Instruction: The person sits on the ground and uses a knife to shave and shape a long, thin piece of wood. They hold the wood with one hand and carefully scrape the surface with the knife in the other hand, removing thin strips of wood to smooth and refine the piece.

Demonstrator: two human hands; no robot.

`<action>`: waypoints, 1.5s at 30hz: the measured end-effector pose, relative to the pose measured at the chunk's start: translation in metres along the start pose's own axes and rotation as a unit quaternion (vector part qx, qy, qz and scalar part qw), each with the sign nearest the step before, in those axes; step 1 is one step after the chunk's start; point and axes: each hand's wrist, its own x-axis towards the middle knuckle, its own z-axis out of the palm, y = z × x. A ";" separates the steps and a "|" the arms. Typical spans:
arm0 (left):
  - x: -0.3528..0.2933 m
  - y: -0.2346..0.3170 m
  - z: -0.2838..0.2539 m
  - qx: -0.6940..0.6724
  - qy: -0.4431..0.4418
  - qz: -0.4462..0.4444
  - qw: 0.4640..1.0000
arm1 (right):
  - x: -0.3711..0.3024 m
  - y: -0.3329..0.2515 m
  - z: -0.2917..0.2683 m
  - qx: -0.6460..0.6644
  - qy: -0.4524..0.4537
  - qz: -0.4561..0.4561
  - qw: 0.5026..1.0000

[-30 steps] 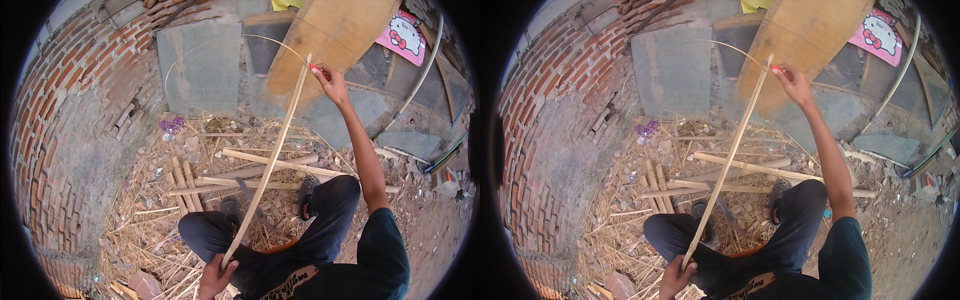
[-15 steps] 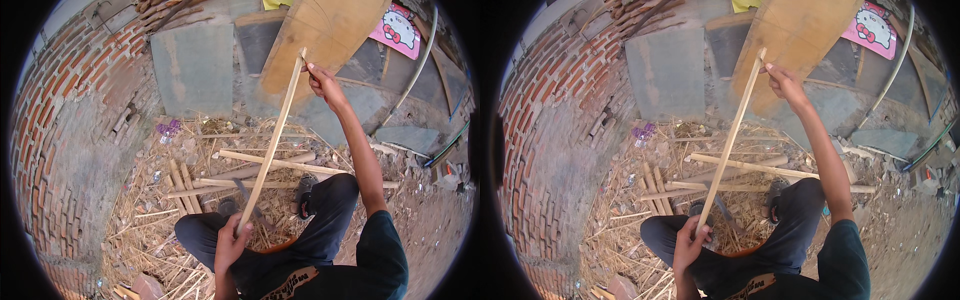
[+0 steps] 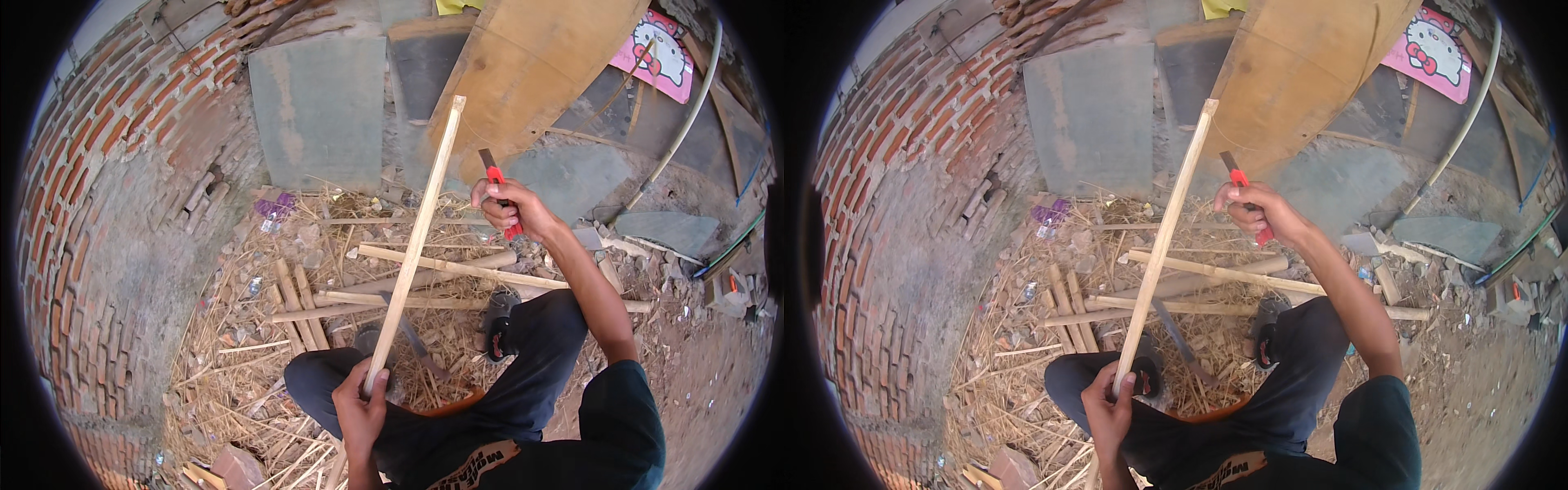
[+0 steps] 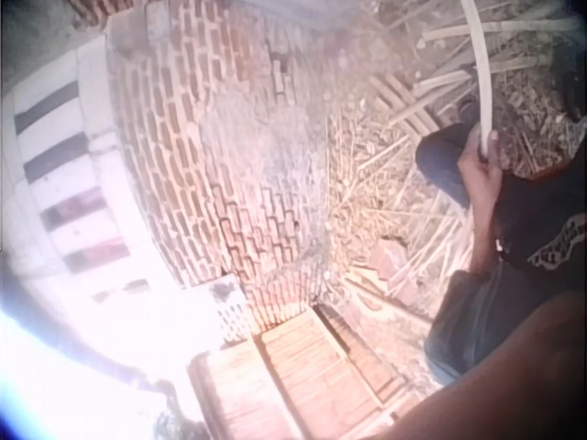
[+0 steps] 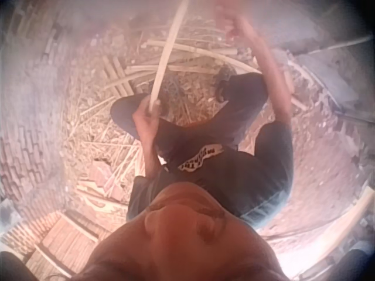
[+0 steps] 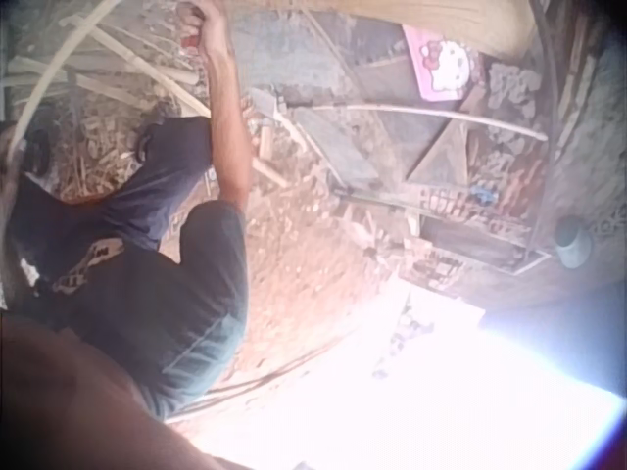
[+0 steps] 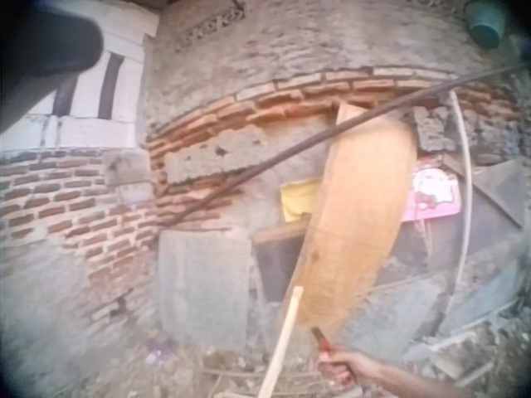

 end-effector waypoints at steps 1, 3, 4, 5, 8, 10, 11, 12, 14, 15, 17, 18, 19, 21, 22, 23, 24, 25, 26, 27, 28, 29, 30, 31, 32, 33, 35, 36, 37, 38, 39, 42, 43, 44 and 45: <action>0.000 0.002 -0.001 0.021 0.003 0.010 1.000 | -0.007 -0.004 0.014 -0.067 0.011 -0.007 0.998; 0.000 0.008 -0.003 0.062 0.007 0.030 0.998 | -0.008 -0.020 0.036 -0.198 0.086 -0.062 0.974; -0.001 0.012 -0.004 0.068 0.009 0.024 0.997 | -0.004 -0.030 0.048 -0.260 0.149 -0.108 0.948; -0.001 0.016 -0.004 0.073 0.011 0.018 0.997 | -0.001 -0.034 0.053 -0.318 0.210 -0.153 0.912; -0.004 0.011 -0.002 0.070 0.017 0.036 0.997 | 0.027 -0.036 0.018 -0.309 0.340 -0.205 0.864; -0.005 0.008 0.001 0.069 0.015 0.052 0.996 | 0.050 -0.023 -0.032 -0.421 0.400 -0.246 0.776; -0.006 0.008 0.001 0.074 0.012 0.056 0.996 | 0.053 -0.021 -0.049 -0.473 0.425 -0.265 0.725; -0.008 0.008 -0.001 0.082 0.014 0.058 0.995 | 0.053 -0.028 -0.049 -0.428 0.393 -0.176 0.795; -0.011 0.011 -0.005 0.099 0.018 0.053 0.994 | 0.052 -0.041 -0.050 -0.322 0.310 0.010 0.894; -0.013 0.012 -0.006 0.106 0.017 0.050 0.993 | 0.051 -0.039 -0.052 -0.275 0.280 0.006 0.920; -0.013 0.016 -0.008 0.110 0.024 0.054 0.992 | 0.050 -0.032 -0.057 -0.178 0.217 -0.003 0.960; -0.014 0.017 -0.010 0.114 0.029 0.054 0.992 | 0.049 -0.031 -0.053 -0.186 0.213 -0.006 0.959; -0.014 0.017 -0.013 0.113 0.027 0.051 0.992 | 0.047 -0.030 -0.048 -0.195 0.209 -0.008 0.958; -0.012 0.019 -0.019 0.112 0.022 0.043 0.993 | 0.044 -0.035 -0.042 -0.202 0.205 0.007 0.958; -0.012 0.023 -0.022 0.105 0.019 0.044 0.993 | 0.042 -0.040 -0.038 -0.200 0.205 0.025 0.958; -0.012 0.028 -0.025 0.099 0.015 0.044 0.994 | 0.042 -0.042 -0.036 -0.199 0.205 0.043 0.957; -0.011 0.033 -0.027 0.091 0.010 0.049 0.995 | 0.042 -0.039 -0.042 -0.257 0.203 0.007 0.945; -0.010 0.031 -0.029 0.098 0.004 0.048 0.994 | 0.044 -0.032 -0.051 -0.312 0.199 -0.029 0.928; -0.009 0.026 -0.034 0.104 -0.002 0.048 0.993 | 0.044 -0.026 -0.060 -0.367 0.195 -0.064 0.907; -0.009 0.022 -0.041 0.111 -0.005 0.044 0.993 | 0.043 -0.026 -0.059 -0.380 0.183 -0.066 0.904; -0.009 0.017 -0.048 0.116 -0.007 0.040 0.992 | 0.041 -0.029 -0.057 -0.393 0.171 -0.070 0.901; -0.009 0.012 -0.056 0.121 -0.009 0.037 0.992 | 0.037 -0.034 -0.054 -0.407 0.159 -0.073 0.897; -0.009 0.008 -0.063 0.125 -0.011 0.033 0.992 | 0.032 -0.038 -0.053 -0.425 0.134 -0.062 0.893; -0.008 0.006 -0.071 0.126 -0.018 0.022 0.992 | 0.026 -0.044 -0.052 -0.443 0.108 -0.051 0.889; -0.007 0.005 -0.078 0.127 -0.025 0.012 0.991 | 0.021 -0.049 -0.051 -0.461 0.082 -0.039 0.883; -0.008 0.005 -0.087 0.130 -0.032 0.001 0.991 | 0.018 -0.052 -0.048 -0.460 0.063 -0.033 0.885; -0.007 -0.002 -0.100 0.107 -0.046 -0.012 0.993 | 0.008 -0.059 -0.045 -0.460 0.030 -0.018 0.887; -0.009 -0.010 -0.107 0.096 -0.051 -0.016 0.994 | 0.005 -0.063 -0.043 -0.467 0.016 -0.002 0.884; -0.010 -0.017 -0.113 0.085 -0.055 -0.018 0.995 | 0.002 -0.067 -0.041 -0.475 0.002 0.012 0.880; -0.011 -0.024 -0.117 0.067 -0.058 -0.011 0.996 | -0.001 -0.070 -0.039 -0.481 -0.012 0.027 0.876; -0.010 -0.027 -0.121 0.068 -0.060 -0.009 0.996 | -0.004 -0.073 -0.038 -0.481 -0.023 0.023 0.876; -0.008 -0.032 -0.132 0.075 -0.068 -0.001 0.995 | -0.009 -0.076 -0.041 -0.463 -0.061 0.025 0.884; -0.008 -0.032 -0.134 0.069 -0.066 -0.006 0.995 | -0.009 -0.076 -0.046 -0.446 -0.075 0.035 0.891; -0.009 -0.033 -0.136 0.063 -0.065 -0.012 0.996 | -0.010 -0.076 -0.050 -0.428 -0.090 0.045 0.898; -0.009 -0.033 -0.139 0.057 -0.062 -0.017 0.996 | -0.011 -0.077 -0.052 -0.413 -0.106 0.052 0.903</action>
